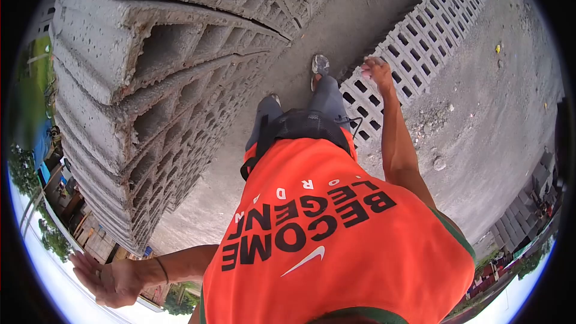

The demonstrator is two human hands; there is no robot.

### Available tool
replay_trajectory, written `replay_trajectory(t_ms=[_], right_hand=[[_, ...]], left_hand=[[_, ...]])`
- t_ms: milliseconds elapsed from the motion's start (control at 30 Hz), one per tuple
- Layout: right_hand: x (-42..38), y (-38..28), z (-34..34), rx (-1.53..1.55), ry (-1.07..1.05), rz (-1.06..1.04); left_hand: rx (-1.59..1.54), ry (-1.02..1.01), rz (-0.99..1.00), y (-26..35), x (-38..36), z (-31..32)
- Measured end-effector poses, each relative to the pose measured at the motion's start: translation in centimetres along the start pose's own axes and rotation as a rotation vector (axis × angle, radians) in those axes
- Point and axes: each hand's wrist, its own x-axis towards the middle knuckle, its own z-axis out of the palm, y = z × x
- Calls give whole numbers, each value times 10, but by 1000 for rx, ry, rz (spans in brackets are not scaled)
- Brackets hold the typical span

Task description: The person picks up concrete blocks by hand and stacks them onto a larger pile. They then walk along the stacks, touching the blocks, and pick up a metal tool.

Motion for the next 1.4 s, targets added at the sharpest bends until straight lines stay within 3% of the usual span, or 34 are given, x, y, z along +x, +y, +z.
replay_trajectory(t_ms=[33, 67, 133, 200, 233, 300, 333, 400, 467, 567, 667, 767, 833, 900, 1033, 1133, 1233, 1267, 1400], right_hand=[[11, -2, -2, -18, -4, -12], [22, 4, 0, 12, -16, 14], [39, 17, 9, 29, -53, 83], [53, 32, 29, 10, -105, 183], [58, 43, 40, 16, -119, 221], [57, 63, 65, 159, -109, 284], [55, 72, 75, 204, -117, 302], [52, 95, 100, 304, -128, 332], [51, 118, 118, 354, -173, 347], [61, 173, 155, 443, -161, 384], [59, 230, 188, 228, -51, 270], [58, 216, 192, 74, -3, 223], [56, 204, 189, 21, -67, 246], [56, 223, 200, -91, -50, 139], [70, 213, 201, -12, -154, 251], [72, 215, 202, 11, -216, 304], [78, 211, 199, 51, -243, 337], [81, 210, 197, 53, -240, 329], [83, 210, 192, 79, -250, 334]], left_hand=[[-318, -138, 16, 14, 4, 2], [-813, -456, -80, 35, -1, 25], [-1008, -1026, -251, 64, -33, 108], [-860, -1345, -573, 68, -85, 182], [-597, -1381, -589, 74, -125, 214], [-273, -1726, -506, 61, -195, 276], [-246, -1798, -555, 35, -244, 297], [-189, -1961, -853, 19, -311, 346], [-140, -2007, -936, -58, -417, 372], [65, -2044, -701, -132, -541, 414], [210, -2051, -596, -189, -646, 472], [302, -2016, -546, -244, -735, 516], [461, -2067, -398, -282, -784, 544], [577, -2100, -405, -295, -805, 575], [667, -2103, -403, -335, -837, 607], [647, -2028, -275, -374, -865, 618], [656, -2049, -318, -394, -878, 622], [672, -1994, -450, -393, -878, 623], [443, -1976, -316, -430, -893, 601]])
